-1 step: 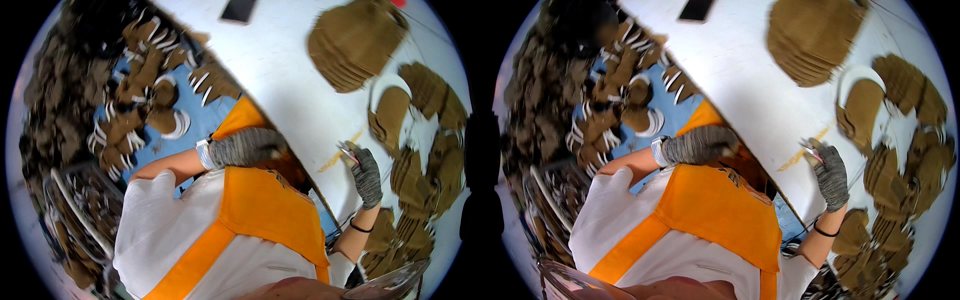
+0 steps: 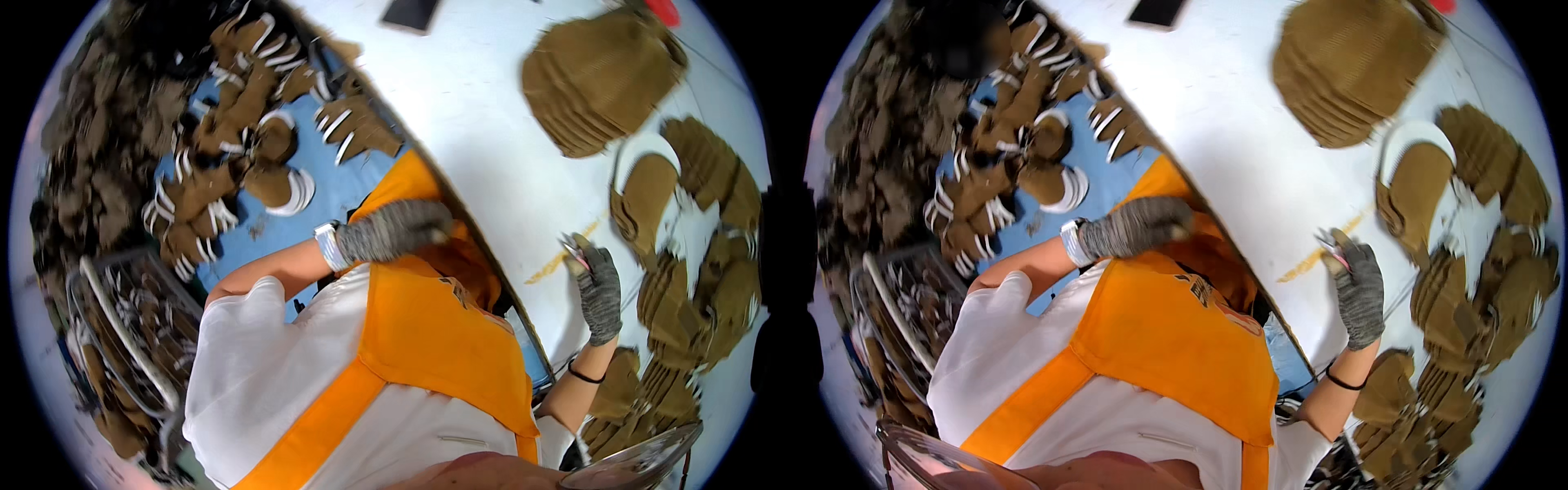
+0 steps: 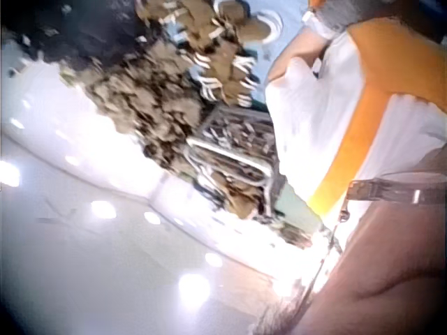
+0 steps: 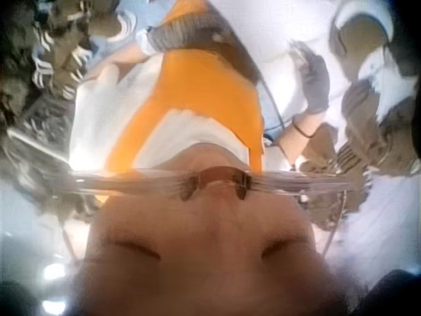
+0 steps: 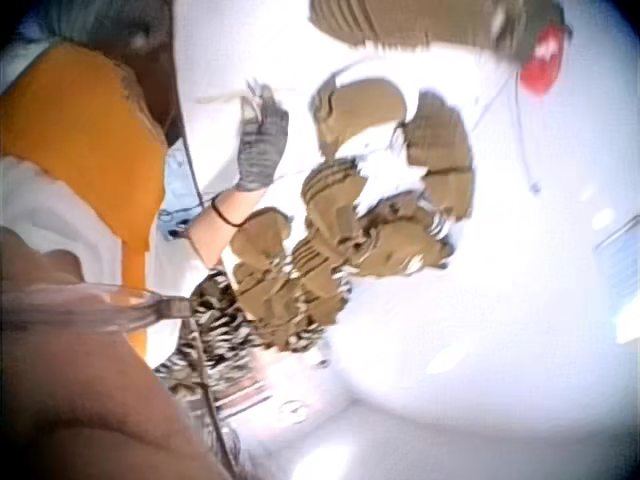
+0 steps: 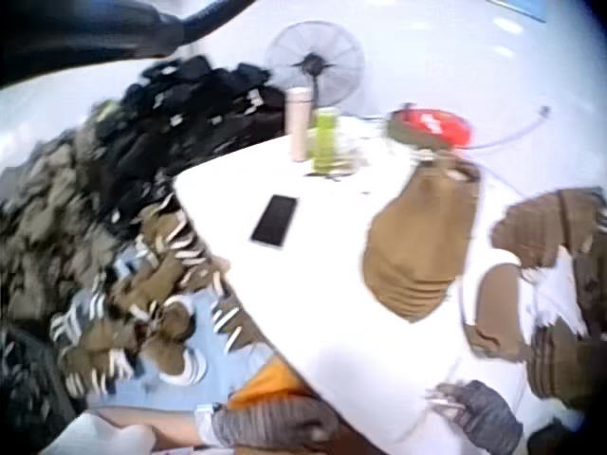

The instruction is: The person trims excess threads from a brown boot upper using a small tool, handles several stacked components to check their finish, and moves items from the table to a lower shelf.

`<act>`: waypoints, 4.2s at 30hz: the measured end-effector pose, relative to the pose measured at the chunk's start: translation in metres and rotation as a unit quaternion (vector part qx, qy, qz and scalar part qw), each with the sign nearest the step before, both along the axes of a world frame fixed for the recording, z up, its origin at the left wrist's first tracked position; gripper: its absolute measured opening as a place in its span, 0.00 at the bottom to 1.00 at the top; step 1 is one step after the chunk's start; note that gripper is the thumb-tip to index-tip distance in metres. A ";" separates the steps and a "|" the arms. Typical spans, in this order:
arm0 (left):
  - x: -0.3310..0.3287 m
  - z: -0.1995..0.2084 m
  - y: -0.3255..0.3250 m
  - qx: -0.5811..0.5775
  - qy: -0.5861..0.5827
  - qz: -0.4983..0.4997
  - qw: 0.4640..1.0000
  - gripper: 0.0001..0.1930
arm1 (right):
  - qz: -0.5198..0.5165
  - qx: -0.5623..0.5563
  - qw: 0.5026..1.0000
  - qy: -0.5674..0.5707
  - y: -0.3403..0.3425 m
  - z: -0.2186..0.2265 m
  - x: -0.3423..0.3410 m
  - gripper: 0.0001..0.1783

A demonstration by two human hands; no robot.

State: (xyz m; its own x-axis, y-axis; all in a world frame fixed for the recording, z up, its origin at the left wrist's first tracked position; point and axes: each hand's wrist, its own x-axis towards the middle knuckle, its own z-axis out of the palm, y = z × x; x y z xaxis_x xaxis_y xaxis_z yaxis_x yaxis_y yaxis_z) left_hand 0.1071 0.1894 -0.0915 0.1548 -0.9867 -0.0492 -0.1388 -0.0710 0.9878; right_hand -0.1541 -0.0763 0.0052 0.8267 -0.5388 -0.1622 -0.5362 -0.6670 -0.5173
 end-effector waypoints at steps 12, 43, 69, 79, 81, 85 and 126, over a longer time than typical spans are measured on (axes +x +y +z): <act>-0.019 -0.257 0.292 0.610 -0.091 0.301 0.727 0.34 | -0.160 -0.070 0.963 -0.206 0.032 -0.063 0.018 0.25; -0.053 -0.404 0.306 0.411 0.263 0.381 0.785 0.22 | 0.267 -0.302 0.915 -0.030 0.155 -0.068 0.279 0.41; 0.384 -0.461 0.349 0.555 -0.078 0.438 0.703 0.31 | 0.250 -0.312 0.916 0.031 0.147 -0.080 0.290 0.34; 0.299 -0.486 0.312 0.260 0.350 0.601 0.670 0.16 | 0.271 -0.332 0.902 0.044 0.145 -0.078 0.292 0.37; 0.304 -0.466 0.307 0.308 0.391 0.597 0.630 0.15 | 0.264 -0.321 0.909 0.037 0.145 -0.078 0.292 0.37; 0.261 -0.474 0.291 0.032 0.578 0.596 0.557 0.16 | 0.269 -0.319 0.908 0.031 0.149 -0.077 0.295 0.35; 0.149 -0.535 0.247 0.050 0.609 0.704 0.361 0.07 | 0.279 -0.327 0.903 -0.016 0.153 -0.079 0.298 0.35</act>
State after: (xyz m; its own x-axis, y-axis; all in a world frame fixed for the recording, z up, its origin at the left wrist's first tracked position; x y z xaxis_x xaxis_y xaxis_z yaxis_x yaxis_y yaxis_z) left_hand 0.2558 0.4366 -0.6267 0.3033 0.0454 -0.9518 0.6377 0.7325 0.2382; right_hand 0.1436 0.0765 -0.0742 0.9976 -0.0087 0.0692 -0.0139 -0.9970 0.0755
